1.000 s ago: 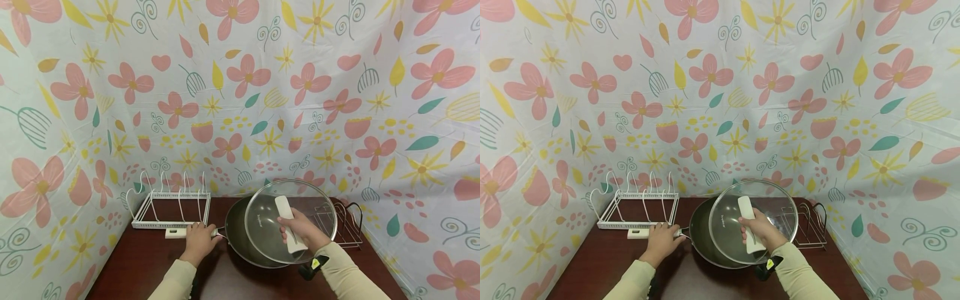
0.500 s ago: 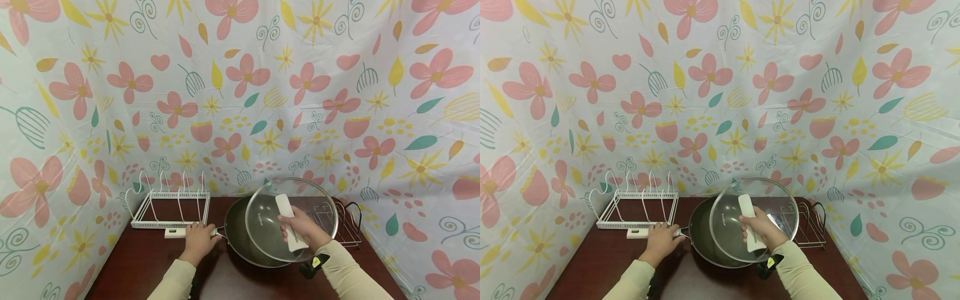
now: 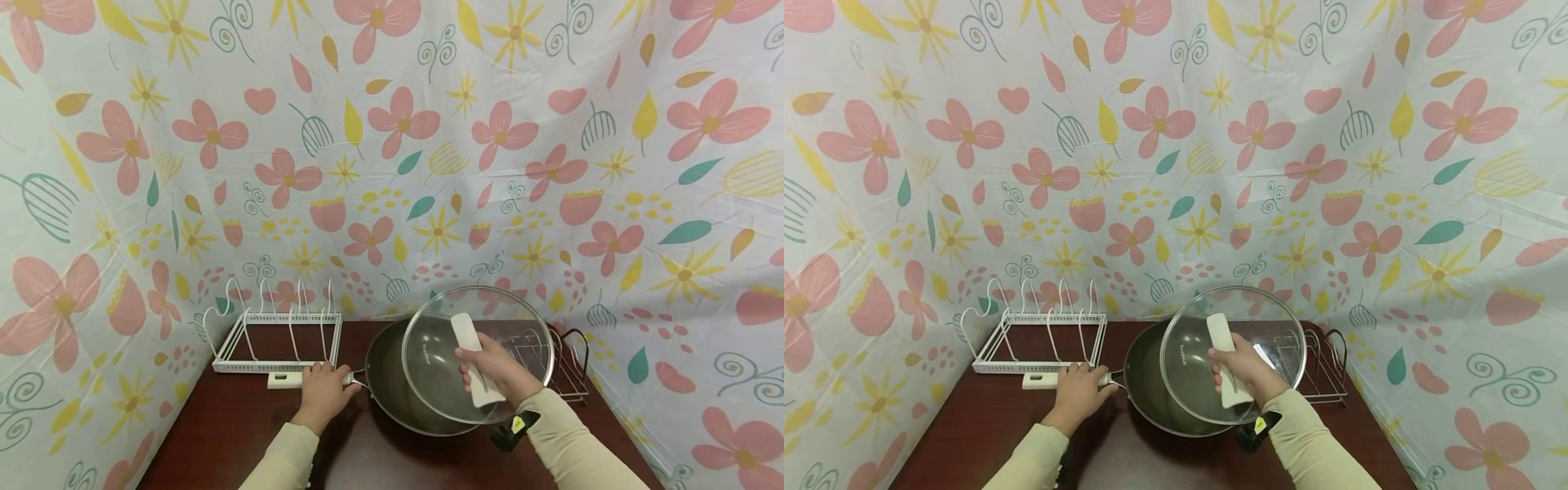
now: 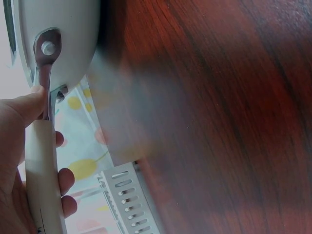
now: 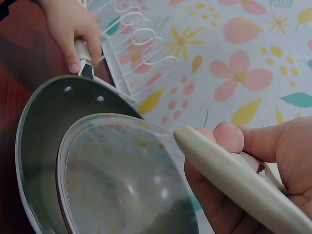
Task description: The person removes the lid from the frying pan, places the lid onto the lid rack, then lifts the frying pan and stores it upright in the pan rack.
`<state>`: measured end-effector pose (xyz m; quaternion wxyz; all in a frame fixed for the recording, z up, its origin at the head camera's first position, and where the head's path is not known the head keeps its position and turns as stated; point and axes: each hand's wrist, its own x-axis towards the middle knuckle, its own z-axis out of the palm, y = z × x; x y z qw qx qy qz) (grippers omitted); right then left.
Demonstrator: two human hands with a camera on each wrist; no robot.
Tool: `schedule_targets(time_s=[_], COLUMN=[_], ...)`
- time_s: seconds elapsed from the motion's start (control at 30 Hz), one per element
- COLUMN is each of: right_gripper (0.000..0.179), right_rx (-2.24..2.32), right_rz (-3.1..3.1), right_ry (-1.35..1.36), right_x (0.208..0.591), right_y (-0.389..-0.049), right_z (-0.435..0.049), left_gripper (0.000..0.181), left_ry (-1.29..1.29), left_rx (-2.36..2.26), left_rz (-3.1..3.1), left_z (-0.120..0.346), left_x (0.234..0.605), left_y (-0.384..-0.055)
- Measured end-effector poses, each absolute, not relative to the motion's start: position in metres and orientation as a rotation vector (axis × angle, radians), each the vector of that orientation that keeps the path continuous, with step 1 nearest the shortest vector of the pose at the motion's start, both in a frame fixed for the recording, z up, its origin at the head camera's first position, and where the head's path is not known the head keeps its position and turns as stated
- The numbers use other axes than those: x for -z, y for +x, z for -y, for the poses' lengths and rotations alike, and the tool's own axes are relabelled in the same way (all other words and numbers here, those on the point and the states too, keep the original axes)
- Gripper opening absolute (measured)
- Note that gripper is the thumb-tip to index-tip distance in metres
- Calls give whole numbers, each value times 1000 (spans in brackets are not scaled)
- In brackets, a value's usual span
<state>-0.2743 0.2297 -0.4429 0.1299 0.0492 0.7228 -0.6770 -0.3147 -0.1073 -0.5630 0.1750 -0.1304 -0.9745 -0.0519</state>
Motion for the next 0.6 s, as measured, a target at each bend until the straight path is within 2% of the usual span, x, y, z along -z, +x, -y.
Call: schedule_targets(time_s=[0.6], right_gripper=[53], right_rx=[1979], right_rz=[-2111], right_ry=[140], right_x=[436], right_y=[-276], right_z=[-239], left_gripper=[47], left_ry=[-363], left_rx=[153], left_rz=[2764], left_z=[108], left_x=[563], left_y=[-316])
